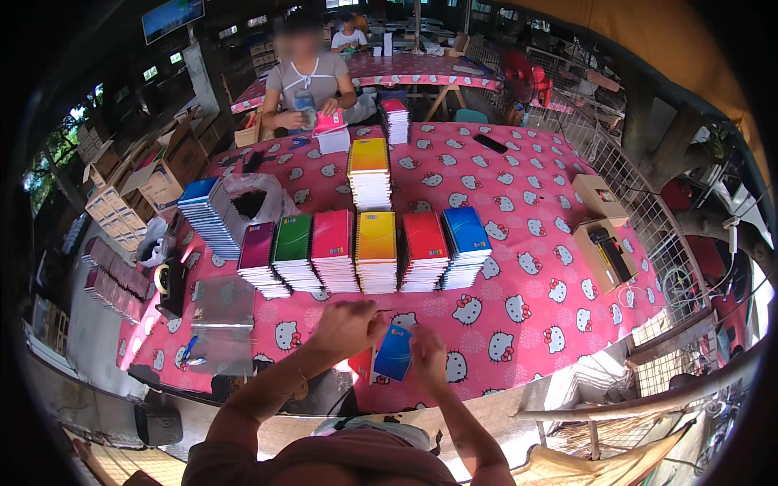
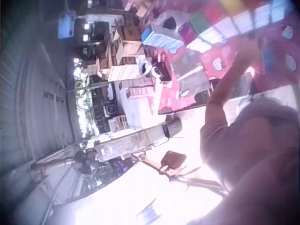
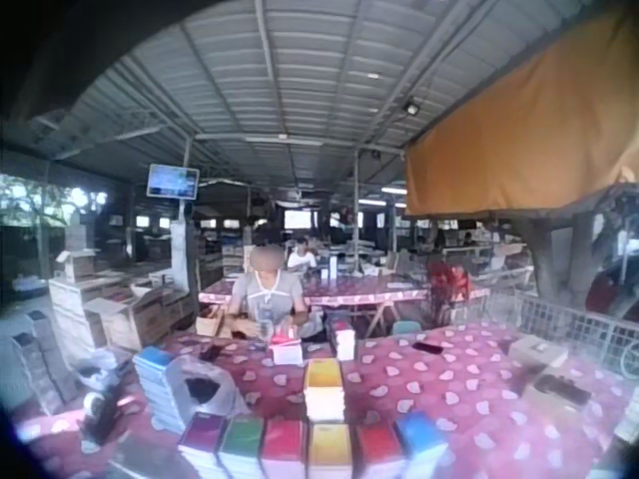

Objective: The person inserts spiral notebooks into individual plastic sleeves and seals the bags with tape from a dispenser. They move the finished packages into stacks on the table.

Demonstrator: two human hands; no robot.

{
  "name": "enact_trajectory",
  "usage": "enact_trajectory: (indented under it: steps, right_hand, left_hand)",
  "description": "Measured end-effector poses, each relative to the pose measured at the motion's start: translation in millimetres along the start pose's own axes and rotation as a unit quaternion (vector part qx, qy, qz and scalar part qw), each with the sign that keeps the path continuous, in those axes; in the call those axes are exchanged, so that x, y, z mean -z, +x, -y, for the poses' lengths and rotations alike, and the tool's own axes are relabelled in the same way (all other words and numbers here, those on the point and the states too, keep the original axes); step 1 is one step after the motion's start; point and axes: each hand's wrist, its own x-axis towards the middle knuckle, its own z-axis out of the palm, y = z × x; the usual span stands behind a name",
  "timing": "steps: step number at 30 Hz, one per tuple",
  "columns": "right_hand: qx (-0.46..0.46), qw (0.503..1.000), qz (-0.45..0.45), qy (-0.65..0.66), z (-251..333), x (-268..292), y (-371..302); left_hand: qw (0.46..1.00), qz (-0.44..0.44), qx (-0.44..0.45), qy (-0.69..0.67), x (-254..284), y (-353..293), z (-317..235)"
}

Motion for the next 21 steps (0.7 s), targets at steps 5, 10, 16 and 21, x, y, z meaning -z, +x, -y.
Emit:
enact_trajectory:
  steps: [5, 10, 16, 21]
  right_hand:
    - [0.218, 0.971, 0.013, -0.091, 72.6, -33.4, 154.3]
    - [0.317, 0.930, 0.027, -0.186, 80.7, -92.9, 200.7]
    - [0.322, 0.939, -0.008, -0.118, 95.0, -94.7, 167.7]
    - [0.134, 0.972, 0.194, 0.019, -12.1, -3.2, 72.4]
  left_hand:
    - [0.982, 0.101, 0.137, 0.078, -95.2, -56.2, 43.1]
    - [0.946, -0.213, 0.138, 0.202, 17.6, 16.0, 110.1]
    - [0.961, -0.122, 0.105, 0.226, 62.2, -35.6, 154.5]
    - [0.991, -0.037, 0.129, 0.002, 121.7, -20.6, 64.9]
